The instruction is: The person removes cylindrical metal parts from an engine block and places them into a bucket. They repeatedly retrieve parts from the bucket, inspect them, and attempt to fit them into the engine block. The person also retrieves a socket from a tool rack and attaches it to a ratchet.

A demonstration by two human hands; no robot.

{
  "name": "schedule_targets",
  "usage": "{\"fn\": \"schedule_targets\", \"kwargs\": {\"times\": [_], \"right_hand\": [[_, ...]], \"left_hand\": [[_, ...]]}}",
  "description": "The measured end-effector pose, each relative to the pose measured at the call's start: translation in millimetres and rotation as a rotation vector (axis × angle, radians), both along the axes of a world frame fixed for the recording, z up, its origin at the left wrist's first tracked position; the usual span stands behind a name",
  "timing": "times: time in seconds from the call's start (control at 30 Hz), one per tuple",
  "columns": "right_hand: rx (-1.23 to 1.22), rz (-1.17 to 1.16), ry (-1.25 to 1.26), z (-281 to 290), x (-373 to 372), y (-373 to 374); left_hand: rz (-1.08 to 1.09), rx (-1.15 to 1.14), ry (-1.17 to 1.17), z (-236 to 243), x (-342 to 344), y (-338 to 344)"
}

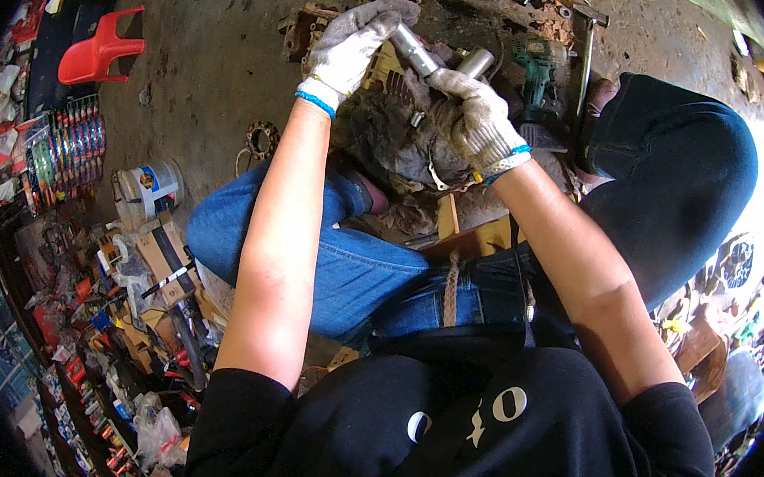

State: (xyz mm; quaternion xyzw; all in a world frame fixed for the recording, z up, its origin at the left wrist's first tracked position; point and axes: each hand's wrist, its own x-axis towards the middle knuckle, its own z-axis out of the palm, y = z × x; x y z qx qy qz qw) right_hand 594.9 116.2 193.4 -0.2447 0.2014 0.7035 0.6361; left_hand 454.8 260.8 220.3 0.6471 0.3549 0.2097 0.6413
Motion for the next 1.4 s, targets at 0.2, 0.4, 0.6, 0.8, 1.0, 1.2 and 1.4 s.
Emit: {"fn": "schedule_targets", "kwargs": {"times": [0.2, 0.4, 0.6, 0.8, 1.0, 1.2, 1.4], "right_hand": [[-0.007, -0.008, 0.056, 1, 3, 1], [0.021, 0.015, 0.072, -4, 9, 2], [0.141, 0.016, 0.132, -9, 14, 1], [0.173, 0.221, -0.224, -2, 19, 0], [0.161, 0.496, -0.504, -6, 19, 3], [0.438, 0.783, -1.17, -24, 19, -22], [0.661, 1.069, -1.626, -19, 24, -49]], "left_hand": [[-0.018, 0.09, -0.018, -5, 2, 3], [0.029, 0.063, -0.039, -9, 3, 2], [-0.037, 0.143, -0.039, -6, 4, 2], [-0.029, 0.433, 0.326, -5, 9, -3], [-0.048, 0.558, 0.481, -2, 17, -24], [-0.014, 0.857, 0.662, -22, 31, -78], [0.55, 0.719, 1.161, -68, 117, -134]]}}
